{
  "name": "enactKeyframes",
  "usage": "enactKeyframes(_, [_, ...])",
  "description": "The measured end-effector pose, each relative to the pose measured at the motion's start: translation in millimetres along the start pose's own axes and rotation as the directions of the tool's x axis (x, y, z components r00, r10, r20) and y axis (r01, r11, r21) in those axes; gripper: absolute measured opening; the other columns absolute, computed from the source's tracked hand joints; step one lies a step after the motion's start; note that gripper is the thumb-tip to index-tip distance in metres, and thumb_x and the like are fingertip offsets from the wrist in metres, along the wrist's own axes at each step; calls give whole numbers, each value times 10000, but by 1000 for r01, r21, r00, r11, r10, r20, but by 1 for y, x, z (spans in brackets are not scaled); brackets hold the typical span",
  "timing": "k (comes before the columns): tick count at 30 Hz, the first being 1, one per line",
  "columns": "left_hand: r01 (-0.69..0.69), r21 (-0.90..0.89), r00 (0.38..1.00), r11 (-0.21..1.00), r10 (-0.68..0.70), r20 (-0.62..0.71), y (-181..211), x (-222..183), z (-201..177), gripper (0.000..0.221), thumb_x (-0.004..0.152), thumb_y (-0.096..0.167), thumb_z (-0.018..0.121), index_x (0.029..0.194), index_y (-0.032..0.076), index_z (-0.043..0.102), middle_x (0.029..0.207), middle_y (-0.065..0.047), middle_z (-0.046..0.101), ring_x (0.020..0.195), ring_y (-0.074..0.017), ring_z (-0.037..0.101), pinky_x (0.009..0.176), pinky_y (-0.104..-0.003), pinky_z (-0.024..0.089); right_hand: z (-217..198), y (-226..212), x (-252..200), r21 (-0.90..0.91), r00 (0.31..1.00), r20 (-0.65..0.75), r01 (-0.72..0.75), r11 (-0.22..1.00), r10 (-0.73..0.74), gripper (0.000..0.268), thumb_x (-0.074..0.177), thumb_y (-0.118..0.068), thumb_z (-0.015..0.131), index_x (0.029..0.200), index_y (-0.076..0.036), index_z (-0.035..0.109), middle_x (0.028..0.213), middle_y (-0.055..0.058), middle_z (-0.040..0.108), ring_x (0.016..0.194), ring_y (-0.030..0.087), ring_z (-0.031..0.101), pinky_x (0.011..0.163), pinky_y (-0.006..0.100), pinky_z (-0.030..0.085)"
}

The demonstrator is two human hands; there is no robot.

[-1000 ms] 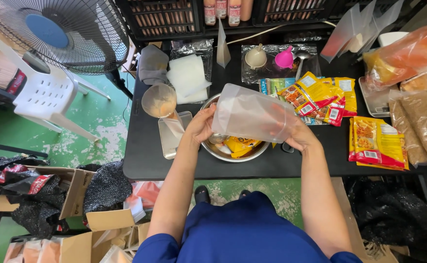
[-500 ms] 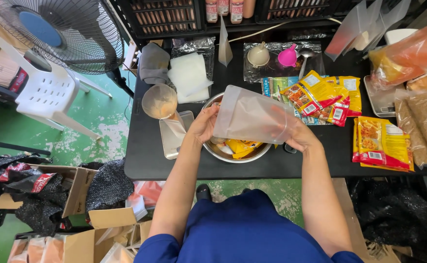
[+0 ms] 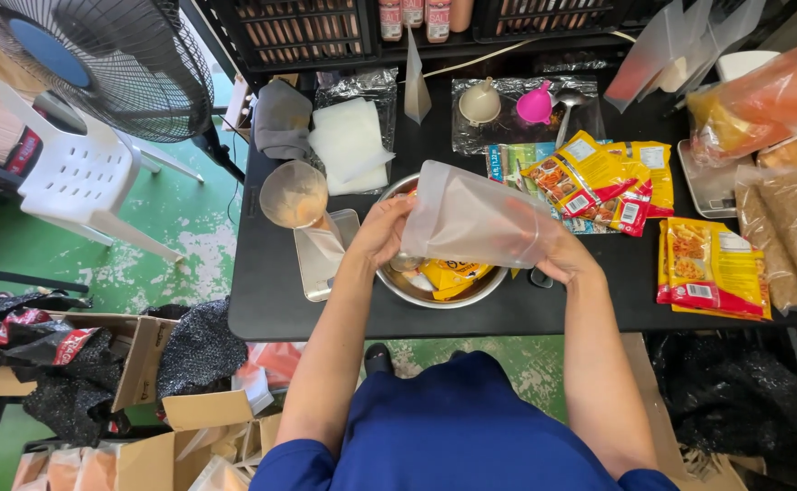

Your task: Portioning yellow BBQ seasoning powder from individual packets into smaller plastic bags using a spoon and a digital scale for precise weight.

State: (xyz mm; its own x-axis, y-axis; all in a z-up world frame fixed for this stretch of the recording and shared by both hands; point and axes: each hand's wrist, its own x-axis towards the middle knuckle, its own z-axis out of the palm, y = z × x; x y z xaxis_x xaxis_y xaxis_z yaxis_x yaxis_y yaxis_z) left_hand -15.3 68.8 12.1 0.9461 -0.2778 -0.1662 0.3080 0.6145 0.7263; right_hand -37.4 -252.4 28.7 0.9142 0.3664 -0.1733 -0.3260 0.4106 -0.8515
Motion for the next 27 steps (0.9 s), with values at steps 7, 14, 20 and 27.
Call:
enactKeyframes(7, [-120,638,992,761,109,57,20,4,6,258,795,25,828,1024,51,711,889,-43,749,787,-101,684,721,-293,648,7,-1,9,23,999,-34,2,1000,-1,683,787,-18,774,1438,-94,581,1272,114,695,1086,271,718,892,474,631])
enactKeyframes(14, [-52,981,817,187,572,-66,-4,11,12,164,948,350,705,986,194,740,1205,-39,647,1109,-340,674,971,-444,546,36,-5,16,-73,991,-132,-44,996,34,628,858,16,731,1453,-113,577,1312,142,670,1135,322,690,925,503,613])
enactKeyframes(20, [-61,755,855,653,425,-298,-6,13,11,282,1023,367,652,1044,116,779,1518,-214,507,1380,-462,433,1164,-519,355,23,-14,11,-126,985,-168,-59,990,38,604,848,29,730,1423,-105,604,1314,147,670,1130,318,690,924,492,615])
enactKeyframes(27, [-333,379,866,864,439,-240,-48,38,-34,240,1030,189,674,1069,146,441,1399,-127,507,1356,-254,434,1205,-491,270,7,-25,7,-353,989,-150,-45,935,-9,555,886,-5,717,1417,-121,605,1374,114,648,1145,281,667,851,425,621])
